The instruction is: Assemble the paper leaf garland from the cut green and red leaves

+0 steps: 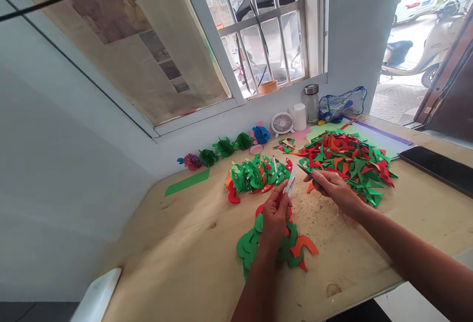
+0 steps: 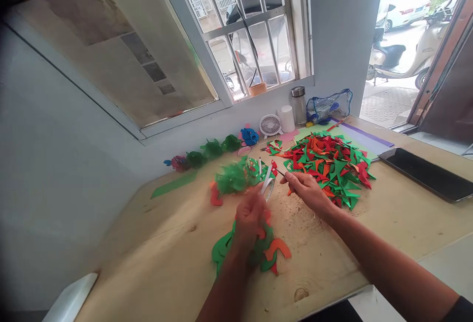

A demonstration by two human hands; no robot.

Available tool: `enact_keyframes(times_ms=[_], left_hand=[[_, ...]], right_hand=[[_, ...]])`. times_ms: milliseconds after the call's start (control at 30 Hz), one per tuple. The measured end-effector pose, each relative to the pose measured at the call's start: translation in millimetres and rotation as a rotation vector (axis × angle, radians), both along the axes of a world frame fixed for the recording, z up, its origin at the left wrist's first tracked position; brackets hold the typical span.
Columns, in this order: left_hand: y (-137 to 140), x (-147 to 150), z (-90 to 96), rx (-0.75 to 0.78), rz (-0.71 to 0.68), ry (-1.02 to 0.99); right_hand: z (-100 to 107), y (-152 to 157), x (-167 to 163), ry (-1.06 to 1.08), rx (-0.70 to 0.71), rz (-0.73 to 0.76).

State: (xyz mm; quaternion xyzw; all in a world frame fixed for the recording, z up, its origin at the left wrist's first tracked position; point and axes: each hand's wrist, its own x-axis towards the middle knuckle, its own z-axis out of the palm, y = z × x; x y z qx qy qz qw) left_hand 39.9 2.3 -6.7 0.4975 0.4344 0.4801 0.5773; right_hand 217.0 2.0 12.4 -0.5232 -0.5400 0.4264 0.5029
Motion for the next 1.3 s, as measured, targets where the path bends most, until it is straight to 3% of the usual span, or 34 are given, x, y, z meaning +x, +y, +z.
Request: enact_keyframes(times_ms=[500,1000,1300], left_hand=[[-2.0,-1.1,2.9,0.035,-0.132,0.061],[-2.1,-2.1,0.4,0.060,-0.097,0.058],[0.5,-2.5,-0.7,0.058,-0.040,-0.010]], right_hand=[[0.1,-0.4,1.3,0.015,-0.009,0.024],[3.4,-2.7,2.6,-0.129,0.055,-0.045],[0.6,-3.6,1.5,-0.315,0.178,-0.098]])
